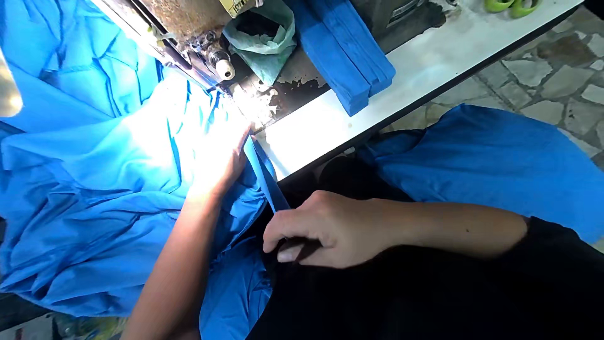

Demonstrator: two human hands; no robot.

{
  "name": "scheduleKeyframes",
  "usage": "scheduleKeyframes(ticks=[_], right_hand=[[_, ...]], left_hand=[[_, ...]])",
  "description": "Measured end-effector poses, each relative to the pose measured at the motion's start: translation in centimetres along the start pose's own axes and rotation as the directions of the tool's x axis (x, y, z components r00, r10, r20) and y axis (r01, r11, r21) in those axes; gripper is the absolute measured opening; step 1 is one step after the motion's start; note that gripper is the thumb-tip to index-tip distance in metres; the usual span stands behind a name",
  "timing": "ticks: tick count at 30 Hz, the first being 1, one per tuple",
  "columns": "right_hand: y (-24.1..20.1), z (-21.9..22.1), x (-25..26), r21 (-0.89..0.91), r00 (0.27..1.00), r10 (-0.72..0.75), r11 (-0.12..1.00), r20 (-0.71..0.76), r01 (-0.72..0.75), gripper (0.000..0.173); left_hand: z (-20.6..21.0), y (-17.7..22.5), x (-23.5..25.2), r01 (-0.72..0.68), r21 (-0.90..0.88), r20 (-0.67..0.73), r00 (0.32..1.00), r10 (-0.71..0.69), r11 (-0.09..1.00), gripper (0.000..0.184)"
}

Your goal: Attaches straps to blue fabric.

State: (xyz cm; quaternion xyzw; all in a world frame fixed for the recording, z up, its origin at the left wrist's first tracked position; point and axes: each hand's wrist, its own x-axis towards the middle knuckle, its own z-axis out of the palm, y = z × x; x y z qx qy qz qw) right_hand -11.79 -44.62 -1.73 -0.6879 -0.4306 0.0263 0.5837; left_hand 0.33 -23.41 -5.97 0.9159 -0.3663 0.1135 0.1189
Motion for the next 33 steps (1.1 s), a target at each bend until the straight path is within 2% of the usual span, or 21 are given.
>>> scheduleKeyframes(ticks=[2,4,7,10,13,16,26,30,33], right_hand=[[2.1,-0.6,0.3,-0.207,0.998,0.051,0.976,-0.047,-0.059,0.014],[5.2,-1.5,0.5,-0.475,0.989,0.144,0.868,-0.044,-0.147,0.022],[8.1,-1.9,1.0,-0.593,0.968,0.237,0.792,0.080,-0.145,0.022],[8.5,-0.6,0.7,-0.604,0.963,0.233,0.790,0.135,-0.107,0.012],[7.9,0.9,-0.4,-0.633,0.977,0.208,0.763,0.043,-0.134,0.007],[7.3,2.0,-1.1,-0.620,0.962,0.273,0.758,0.021,-0.202,0.008],[7.9,1.9,-1.7,-0.652,0.968,0.250,0.739,0.032,-0.170,0.009],[7.8,1.8,-1.7,-0.657,0.964,0.261,0.734,0.041,-0.171,0.009],[7.8,1.9,-1.8,-0.649,0.968,0.251,0.740,0.020,-0.178,0.008]], left_hand=[[-0.2,0.7,-1.2,-0.027,-0.039,-0.173,0.985,0.020,0.999,0.025],[-0.3,1.6,-2.5,0.003,-0.141,-0.320,0.946,-0.048,0.990,0.020],[-0.4,2.3,-3.7,0.066,-0.344,-0.384,0.900,-0.205,0.937,0.020],[-0.3,3.7,-4.2,0.193,-0.397,-0.292,0.900,-0.323,0.897,0.018],[0.5,5.0,-4.6,0.300,-0.349,-0.139,0.920,-0.366,0.888,0.018],[1.1,5.7,-4.6,0.358,-0.332,-0.047,0.918,-0.394,0.873,0.020],[1.6,5.6,-4.7,0.364,-0.339,0.007,0.923,-0.385,0.868,0.023],[2.0,5.5,-4.9,0.328,-0.328,-0.031,0.934,-0.357,0.886,0.022],[2.0,5.3,-5.3,0.282,-0.293,-0.002,0.955,-0.296,0.914,0.022]])
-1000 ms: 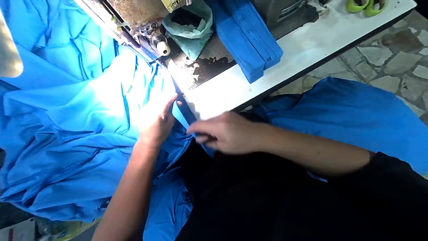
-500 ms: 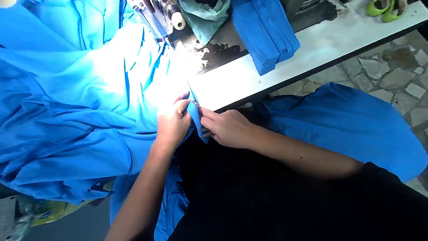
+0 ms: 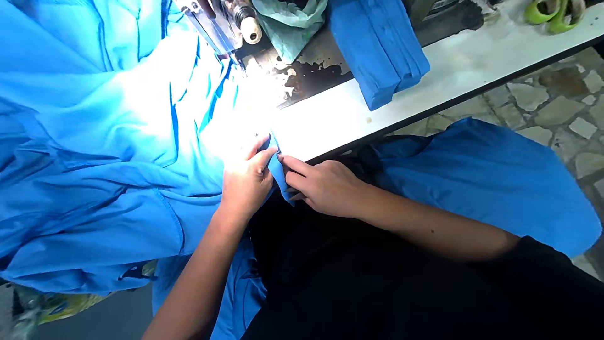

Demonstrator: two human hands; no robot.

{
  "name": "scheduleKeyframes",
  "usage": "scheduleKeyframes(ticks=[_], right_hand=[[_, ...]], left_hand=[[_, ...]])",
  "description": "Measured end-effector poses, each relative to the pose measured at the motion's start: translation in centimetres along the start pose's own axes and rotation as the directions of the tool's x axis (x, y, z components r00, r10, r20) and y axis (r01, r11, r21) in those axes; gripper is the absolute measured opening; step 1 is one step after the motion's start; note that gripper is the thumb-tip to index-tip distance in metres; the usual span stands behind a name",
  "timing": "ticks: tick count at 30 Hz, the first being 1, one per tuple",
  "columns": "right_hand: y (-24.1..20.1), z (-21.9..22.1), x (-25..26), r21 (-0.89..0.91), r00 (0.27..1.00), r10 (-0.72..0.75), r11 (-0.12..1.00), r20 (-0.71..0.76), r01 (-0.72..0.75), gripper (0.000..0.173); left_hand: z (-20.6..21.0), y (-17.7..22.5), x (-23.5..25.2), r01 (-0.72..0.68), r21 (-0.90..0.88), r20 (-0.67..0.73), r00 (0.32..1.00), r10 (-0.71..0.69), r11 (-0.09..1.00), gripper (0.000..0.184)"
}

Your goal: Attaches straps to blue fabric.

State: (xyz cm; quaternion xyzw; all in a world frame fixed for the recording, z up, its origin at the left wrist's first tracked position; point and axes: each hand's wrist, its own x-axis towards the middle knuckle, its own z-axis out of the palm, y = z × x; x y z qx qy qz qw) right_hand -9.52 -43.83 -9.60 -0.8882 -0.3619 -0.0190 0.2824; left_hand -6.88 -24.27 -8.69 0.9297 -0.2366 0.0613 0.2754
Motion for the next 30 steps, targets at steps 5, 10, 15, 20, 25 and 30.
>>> scheduleKeyframes(ticks=[5,10,15,20,25,30], right_hand=[[-0.3,-0.5,0.0,0.011,1.000,0.011,1.000,0.018,-0.012,0.014],[-0.6,-1.2,0.3,-0.007,0.997,0.023,1.000,0.078,-0.023,0.009],[-0.4,-1.5,0.8,-0.019,0.994,0.010,1.000,0.105,-0.008,0.008],[0.2,-1.7,1.6,-0.013,0.994,-0.018,1.000,0.103,0.020,0.006],[1.0,-1.7,2.9,-0.022,0.996,-0.059,0.998,0.065,0.061,0.004],[1.9,-2.0,4.6,-0.032,0.998,-0.032,0.999,0.058,0.034,0.007]], left_hand=[[-0.1,-1.4,-0.5,-0.144,0.002,0.010,0.990,0.144,0.990,0.030],[0.0,-1.7,-0.5,-0.181,0.029,0.006,0.983,0.181,0.983,0.033],[-0.1,-2.0,-0.1,-0.194,0.031,-0.006,0.981,0.194,0.981,0.034],[-0.1,-2.4,0.5,-0.194,0.037,-0.013,0.981,0.194,0.980,0.035],[-0.4,-3.1,1.7,-0.167,0.046,0.005,0.986,0.167,0.985,0.037],[-0.7,-4.1,3.5,-0.146,0.045,0.033,0.989,0.144,0.988,0.039]])
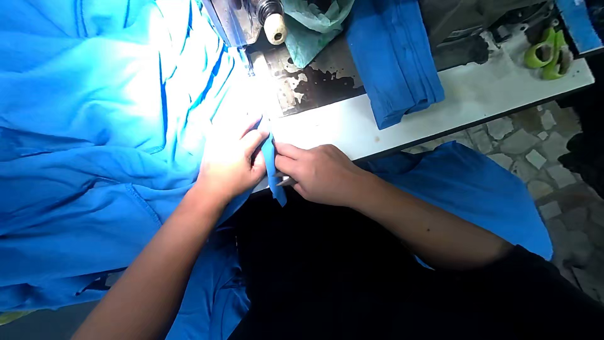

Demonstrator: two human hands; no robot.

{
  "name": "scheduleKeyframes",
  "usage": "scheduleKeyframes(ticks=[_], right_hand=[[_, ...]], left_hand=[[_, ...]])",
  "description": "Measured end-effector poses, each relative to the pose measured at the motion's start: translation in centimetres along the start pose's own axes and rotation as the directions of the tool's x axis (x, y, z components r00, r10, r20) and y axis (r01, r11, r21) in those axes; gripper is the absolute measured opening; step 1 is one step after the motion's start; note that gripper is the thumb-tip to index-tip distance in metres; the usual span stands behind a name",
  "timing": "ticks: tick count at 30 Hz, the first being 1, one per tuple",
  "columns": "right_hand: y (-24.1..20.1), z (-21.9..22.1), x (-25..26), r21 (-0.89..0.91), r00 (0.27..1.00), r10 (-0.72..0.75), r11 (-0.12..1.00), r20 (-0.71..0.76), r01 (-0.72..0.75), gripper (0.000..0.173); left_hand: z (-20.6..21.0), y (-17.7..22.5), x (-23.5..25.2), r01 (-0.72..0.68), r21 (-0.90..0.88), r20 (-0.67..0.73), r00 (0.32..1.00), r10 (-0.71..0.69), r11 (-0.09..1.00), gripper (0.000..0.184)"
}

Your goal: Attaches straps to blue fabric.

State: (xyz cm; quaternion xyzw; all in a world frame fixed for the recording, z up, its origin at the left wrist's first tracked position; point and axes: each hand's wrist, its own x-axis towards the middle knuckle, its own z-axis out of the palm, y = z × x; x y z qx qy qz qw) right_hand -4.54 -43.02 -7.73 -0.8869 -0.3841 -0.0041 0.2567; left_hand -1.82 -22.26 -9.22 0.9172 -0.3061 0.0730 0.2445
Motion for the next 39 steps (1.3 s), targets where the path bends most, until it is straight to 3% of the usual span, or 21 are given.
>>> scheduleKeyframes(ticks=[14,15,18,20,22,26,30,32,35,37,39], right_hand=[[2.1,-2.5,4.9,-0.008,0.959,0.187,0.982,0.214,-0.190,0.020],[2.2,-2.4,4.8,0.045,0.967,0.188,0.979,0.173,-0.198,0.021],[2.1,-0.8,3.6,0.184,0.969,0.171,0.973,-0.181,-0.137,0.021],[0.9,0.5,2.8,0.129,0.958,0.141,0.985,-0.252,-0.111,0.025],[-0.8,1.2,2.5,0.041,0.979,0.132,0.991,-0.153,-0.127,0.028],[-0.8,0.3,2.7,0.025,0.990,0.133,0.991,0.039,-0.134,0.013],[2.8,-3.9,2.0,-0.016,0.906,0.422,0.907,0.030,-0.421,0.021],[3.9,-5.8,2.3,-0.042,0.841,0.537,0.843,0.062,-0.536,0.031],[3.9,-5.6,4.0,0.161,0.919,0.387,0.914,-0.077,-0.372,0.035],[3.1,-5.0,6.3,0.360,0.960,0.242,0.916,-0.138,-0.179,0.031],[2.3,-4.6,8.1,0.483,0.981,0.186,0.865,-0.056,-0.137,0.027]], left_hand=[[0.1,-2.7,4.3,0.036,0.018,-0.066,0.997,-0.034,0.999,0.038],[0.2,-2.8,4.4,0.032,0.014,-0.074,0.997,-0.031,0.999,0.038],[0.3,-2.8,4.6,0.011,0.007,-0.095,0.995,-0.010,1.000,0.035],[0.1,-2.8,4.4,0.025,0.016,-0.078,0.997,-0.024,1.000,0.035],[-0.1,-2.9,4.3,0.049,0.046,-0.039,0.998,-0.047,0.998,0.037],[0.6,-3.6,3.9,0.020,0.035,-0.050,0.999,-0.019,0.999,0.043],[-0.4,-2.2,1.5,0.138,0.121,0.010,0.990,-0.140,0.983,0.061],[-1.2,-1.1,0.6,0.159,0.192,0.022,0.986,-0.166,0.968,0.046],[-2.7,-0.6,1.1,0.103,0.224,0.084,0.989,-0.125,0.969,0.018],[-4.9,0.1,2.7,0.056,0.200,0.160,0.983,-0.089,0.978,0.021],[-7.7,1.1,4.6,0.085,0.148,0.313,0.941,-0.128,0.985,0.025]])
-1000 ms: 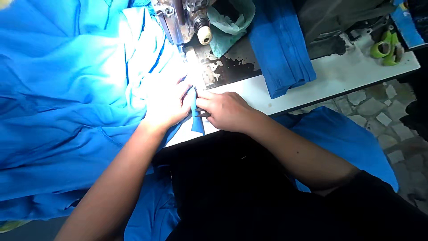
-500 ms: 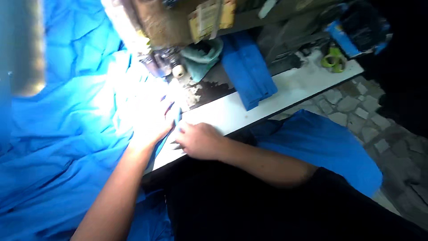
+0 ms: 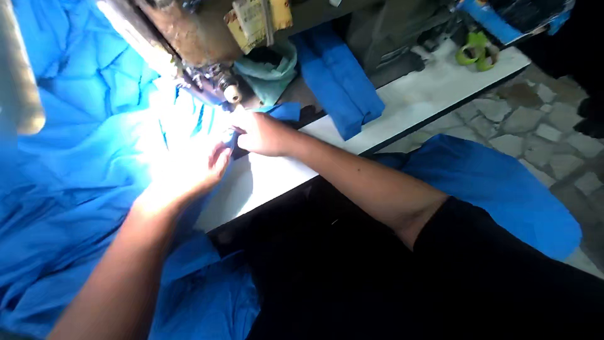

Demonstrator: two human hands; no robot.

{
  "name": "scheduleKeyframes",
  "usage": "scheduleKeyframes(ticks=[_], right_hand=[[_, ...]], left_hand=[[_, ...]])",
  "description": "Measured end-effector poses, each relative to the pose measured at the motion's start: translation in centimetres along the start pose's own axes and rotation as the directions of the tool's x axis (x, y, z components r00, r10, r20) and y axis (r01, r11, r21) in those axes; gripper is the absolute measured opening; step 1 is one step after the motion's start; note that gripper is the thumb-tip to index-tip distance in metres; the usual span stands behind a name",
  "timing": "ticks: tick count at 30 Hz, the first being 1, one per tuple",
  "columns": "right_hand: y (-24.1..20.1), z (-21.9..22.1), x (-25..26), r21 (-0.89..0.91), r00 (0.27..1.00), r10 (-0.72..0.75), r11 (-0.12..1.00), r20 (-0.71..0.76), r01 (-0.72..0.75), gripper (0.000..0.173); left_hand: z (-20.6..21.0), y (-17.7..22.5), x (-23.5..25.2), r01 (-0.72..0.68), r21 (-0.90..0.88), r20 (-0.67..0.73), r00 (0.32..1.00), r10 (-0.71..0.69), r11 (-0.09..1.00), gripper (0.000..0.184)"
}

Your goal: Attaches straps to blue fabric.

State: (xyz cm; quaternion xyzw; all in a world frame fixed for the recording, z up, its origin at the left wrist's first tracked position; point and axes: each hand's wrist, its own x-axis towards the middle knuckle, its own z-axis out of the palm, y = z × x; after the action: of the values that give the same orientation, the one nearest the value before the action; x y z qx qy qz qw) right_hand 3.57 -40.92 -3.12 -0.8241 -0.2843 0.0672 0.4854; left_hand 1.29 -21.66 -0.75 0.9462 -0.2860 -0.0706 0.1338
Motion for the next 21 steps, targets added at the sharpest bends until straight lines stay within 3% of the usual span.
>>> scheduleKeyframes(ticks=[2,4,7,11,14,17,19,21], right_hand=[[0.1,1.0,0.9,0.038,0.993,0.038,0.998,0.112,-0.042,0.021],[0.5,1.6,1.2,0.055,0.990,0.060,0.996,0.131,-0.068,0.017],[0.9,1.5,0.3,0.062,0.990,0.069,0.995,0.122,-0.077,0.015],[1.3,2.3,-3.5,0.142,0.997,-0.065,0.987,-0.028,0.069,0.015],[1.0,2.1,-7.6,0.097,0.991,-0.115,0.989,0.074,0.107,0.022],[0.8,3.2,-9.9,-0.191,0.974,-0.101,0.972,0.201,0.140,0.016],[0.2,3.7,-10.4,-0.310,0.970,-0.079,0.939,0.231,0.151,0.014],[0.4,4.6,-10.5,-0.362,0.976,-0.136,0.913,0.170,0.190,0.006]], left_hand=[[-2.8,-0.2,0.5,0.022,0.051,0.166,0.986,-0.030,0.998,0.024],[-5.1,-1.5,0.7,0.002,0.262,0.264,0.962,-0.074,0.965,0.023],[-7.6,-2.7,0.0,-0.005,0.454,0.241,0.963,-0.117,0.891,0.023],[-7.1,2.4,-2.3,-0.160,0.096,0.130,0.981,0.147,0.982,0.022],[-0.9,3.7,-3.1,-0.248,-0.149,0.199,0.941,0.274,0.957,0.018],[2.2,3.2,-2.8,-0.176,-0.223,0.309,0.920,0.241,0.959,0.020],[2.3,2.6,-2.4,-0.179,-0.259,0.274,0.929,0.250,0.949,0.023],[1.8,1.9,-2.1,-0.230,-0.155,0.159,0.954,0.254,0.961,0.024]])
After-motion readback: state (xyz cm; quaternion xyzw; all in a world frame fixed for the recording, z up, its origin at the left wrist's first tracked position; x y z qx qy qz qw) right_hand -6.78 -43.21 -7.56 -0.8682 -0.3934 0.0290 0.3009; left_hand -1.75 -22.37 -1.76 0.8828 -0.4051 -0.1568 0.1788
